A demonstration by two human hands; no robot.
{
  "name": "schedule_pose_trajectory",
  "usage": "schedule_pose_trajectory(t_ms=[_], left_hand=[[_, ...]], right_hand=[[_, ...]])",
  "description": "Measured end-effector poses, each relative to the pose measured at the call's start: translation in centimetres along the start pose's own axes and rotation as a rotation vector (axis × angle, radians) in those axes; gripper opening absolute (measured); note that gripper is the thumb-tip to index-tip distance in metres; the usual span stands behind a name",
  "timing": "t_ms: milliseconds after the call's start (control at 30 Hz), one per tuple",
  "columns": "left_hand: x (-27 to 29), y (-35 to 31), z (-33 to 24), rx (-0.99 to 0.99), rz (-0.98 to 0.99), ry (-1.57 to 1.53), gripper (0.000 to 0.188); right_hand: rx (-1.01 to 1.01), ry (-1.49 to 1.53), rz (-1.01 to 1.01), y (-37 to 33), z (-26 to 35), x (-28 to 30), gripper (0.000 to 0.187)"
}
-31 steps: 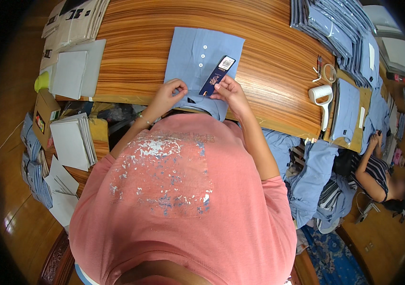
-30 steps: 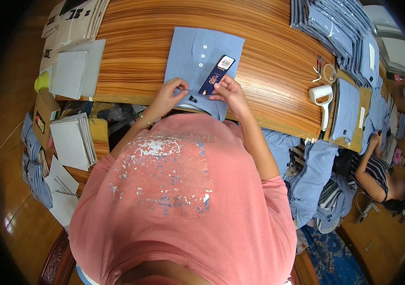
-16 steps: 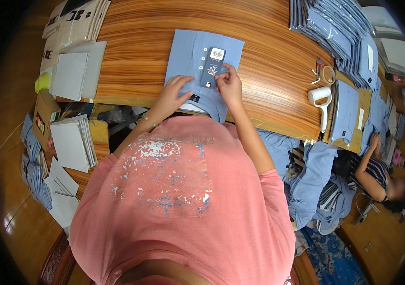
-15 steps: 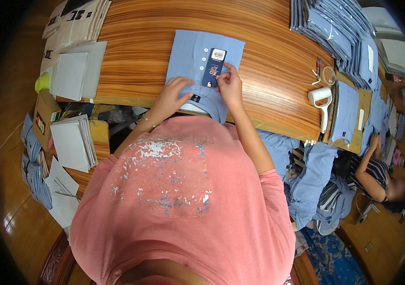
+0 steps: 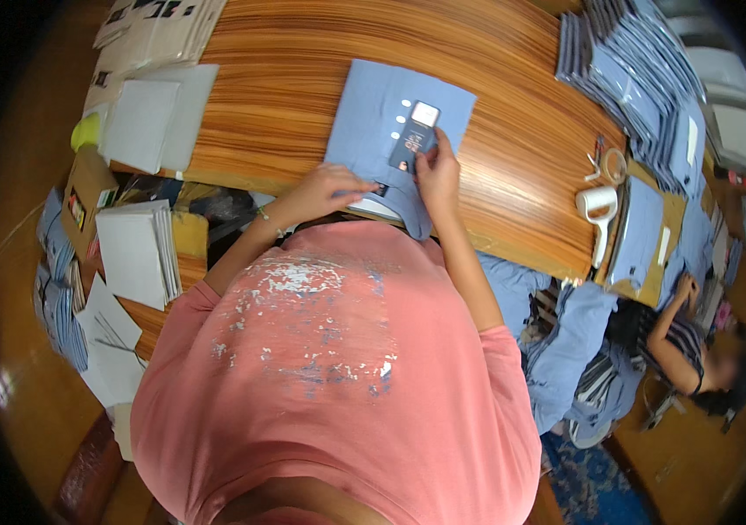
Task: The person folds a light-blue shirt around a cardboard insert, places it into a clear plastic bag, seals the bag with an adhesive strip, and stacks it with other packed shirts.
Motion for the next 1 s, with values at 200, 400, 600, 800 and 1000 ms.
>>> schedule_pose_trajectory(t_ms=[200, 400, 600, 800, 1000], left_hand=[[14.5, -13.3, 9.1, 0.364, -0.951, 0.129, 0.018], [14.9, -25.3, 21.0, 0.878, -0.904, 0.043, 0.032], [14.4, -24.7, 22.1, 0.788, -1.022, -0.231, 0.023], [14.8, -25.2, 20.8, 0.745, -0.920, 0.013, 0.018], [16.0, -25.6, 19.1, 0.773, -1.049, -0.017, 0.010]], right_hand=[[0.166, -0.085, -0.101, 0.0, 3.5, 1.6, 0.051], [0.359, -0.144, 0.554, 5.2, 13.2, -13.1, 0.029], [0.789, -0.318, 0.685, 10.7, 17.1, -30.3, 0.021], [0.804, -0.202, 0.666, 10.7, 18.5, -35.6, 0.020], [0.947, -0.348, 0.581, 11.6, 19.7, -36.3, 0.037]])
Point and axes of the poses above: each hand's wrist, its own y-axis towards the middle knuckle, its own x-axis out of the back of the hand, z = x × y, the point moved 5 cm from there along y, towards the middle knuckle, and after that the axes turned 15 degrees about z, right-handed, at the moved point
